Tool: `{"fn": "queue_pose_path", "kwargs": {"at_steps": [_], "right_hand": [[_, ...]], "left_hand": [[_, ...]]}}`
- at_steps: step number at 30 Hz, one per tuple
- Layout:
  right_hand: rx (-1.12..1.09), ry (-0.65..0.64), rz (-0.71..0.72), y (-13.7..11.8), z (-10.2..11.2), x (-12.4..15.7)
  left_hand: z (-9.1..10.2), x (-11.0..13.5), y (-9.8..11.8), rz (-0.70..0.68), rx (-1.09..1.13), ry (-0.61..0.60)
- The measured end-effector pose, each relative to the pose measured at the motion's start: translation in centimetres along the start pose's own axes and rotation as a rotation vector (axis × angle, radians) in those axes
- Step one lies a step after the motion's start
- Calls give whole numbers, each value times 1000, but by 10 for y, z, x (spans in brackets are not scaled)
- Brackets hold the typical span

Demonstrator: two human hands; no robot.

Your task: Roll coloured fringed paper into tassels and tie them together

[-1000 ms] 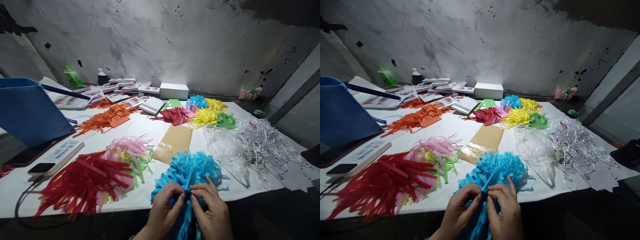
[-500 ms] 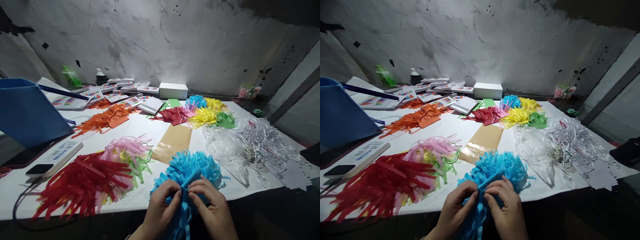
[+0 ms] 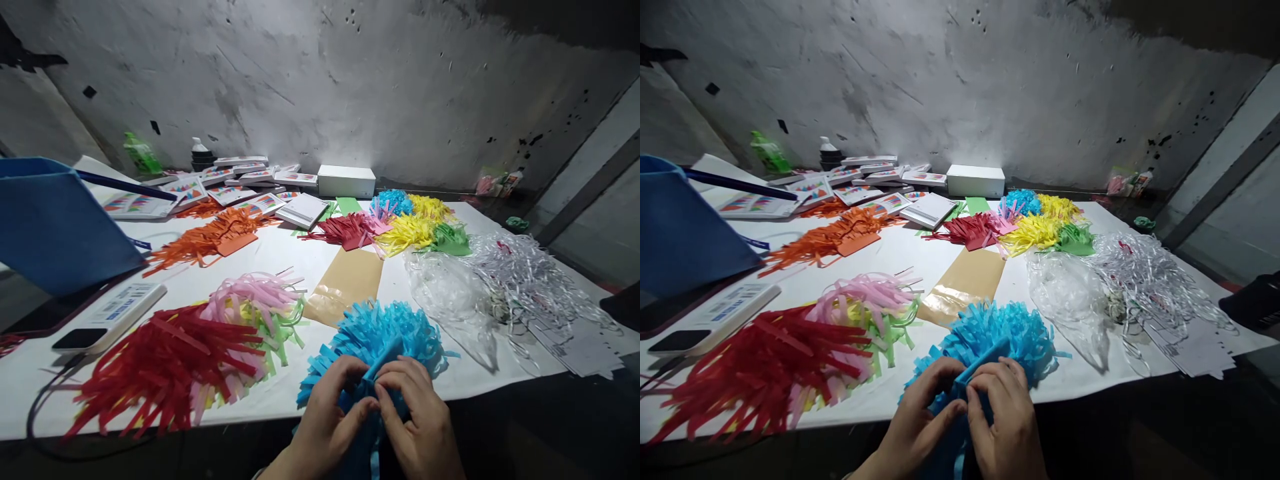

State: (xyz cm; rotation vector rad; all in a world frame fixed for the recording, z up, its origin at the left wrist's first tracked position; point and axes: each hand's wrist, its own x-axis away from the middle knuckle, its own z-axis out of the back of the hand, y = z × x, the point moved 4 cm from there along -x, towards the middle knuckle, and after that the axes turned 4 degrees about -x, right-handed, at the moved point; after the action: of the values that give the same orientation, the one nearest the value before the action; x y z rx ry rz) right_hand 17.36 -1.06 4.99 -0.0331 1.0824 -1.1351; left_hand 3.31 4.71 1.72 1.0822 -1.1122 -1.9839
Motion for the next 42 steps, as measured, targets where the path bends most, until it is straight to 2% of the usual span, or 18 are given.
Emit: {"fn": "queue_pose_path", "kwargs": {"at_steps": [3, 6, 9, 14, 17, 22, 25, 30, 34, 42], "right_hand": [[15, 2, 22, -2, 3, -3], [158, 32, 143, -6, 8, -8], [280, 42, 236, -10, 10, -11], [316, -47, 257, -13, 7, -14], [199, -102, 170, -8, 7, -16], [-75, -217, -191, 11, 8, -20], [-149, -250, -275, 15, 7, -22], [-139, -179, -254, 14, 6, -20], [-112, -119, -190, 11, 6, -17], [-29, -82, -131, 13, 4, -13]], "left_hand": [[3, -6, 3, -11, -73, -65], [6, -11, 8, -99, -165, -112], [8, -13, 10, -162, -222, -116], [8, -11, 13, -276, -297, -69], [7, -11, 12, -345, -359, -13], [8, -12, 10, -460, -493, 100], [6, -14, 14, -550, -545, 132], [7, -15, 24, -637, -577, 248], [6, -12, 25, -642, -585, 295], [6, -8, 30, -670, -580, 314]]}}
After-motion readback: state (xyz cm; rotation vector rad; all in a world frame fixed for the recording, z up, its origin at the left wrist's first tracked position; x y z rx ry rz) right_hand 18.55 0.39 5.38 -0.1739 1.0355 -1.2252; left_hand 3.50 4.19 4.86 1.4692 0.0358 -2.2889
